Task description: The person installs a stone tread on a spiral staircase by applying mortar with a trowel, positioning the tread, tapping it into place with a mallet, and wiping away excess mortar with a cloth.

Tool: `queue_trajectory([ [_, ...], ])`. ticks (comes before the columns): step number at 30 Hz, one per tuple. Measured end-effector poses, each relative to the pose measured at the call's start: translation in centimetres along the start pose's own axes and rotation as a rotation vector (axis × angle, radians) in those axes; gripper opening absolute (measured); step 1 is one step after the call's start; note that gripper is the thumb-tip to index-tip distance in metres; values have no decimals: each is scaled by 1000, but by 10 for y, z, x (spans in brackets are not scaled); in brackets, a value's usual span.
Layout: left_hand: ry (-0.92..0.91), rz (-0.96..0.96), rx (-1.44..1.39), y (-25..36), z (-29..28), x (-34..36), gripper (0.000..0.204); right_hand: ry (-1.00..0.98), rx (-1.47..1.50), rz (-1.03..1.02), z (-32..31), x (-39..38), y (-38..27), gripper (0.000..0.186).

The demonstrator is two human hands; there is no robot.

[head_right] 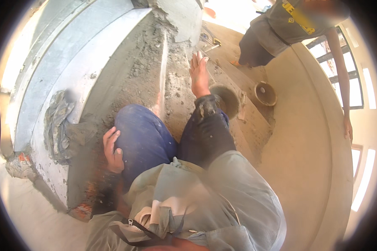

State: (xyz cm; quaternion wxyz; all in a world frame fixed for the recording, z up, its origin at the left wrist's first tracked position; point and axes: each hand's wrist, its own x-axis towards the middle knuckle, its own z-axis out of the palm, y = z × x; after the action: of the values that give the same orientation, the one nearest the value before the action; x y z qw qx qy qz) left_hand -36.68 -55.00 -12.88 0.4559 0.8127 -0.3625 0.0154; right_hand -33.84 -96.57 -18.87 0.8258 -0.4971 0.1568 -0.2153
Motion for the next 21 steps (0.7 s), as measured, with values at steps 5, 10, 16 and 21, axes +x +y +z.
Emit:
queue_trajectory([
  [5,-16,-12,-16,10,-2,9,59,65,-395,-39,34,-37,2,46],
  [10,-49,-22,41,18,-16,3,60,-254,-848,221,51,-63,21,42],
  [16,-353,-71,241,46,-57,45,52,-562,-1312,304,7,-60,70,41],
  [21,-21,-47,583,43,-146,80,48,-493,-1352,233,-1,-37,95,43],
])
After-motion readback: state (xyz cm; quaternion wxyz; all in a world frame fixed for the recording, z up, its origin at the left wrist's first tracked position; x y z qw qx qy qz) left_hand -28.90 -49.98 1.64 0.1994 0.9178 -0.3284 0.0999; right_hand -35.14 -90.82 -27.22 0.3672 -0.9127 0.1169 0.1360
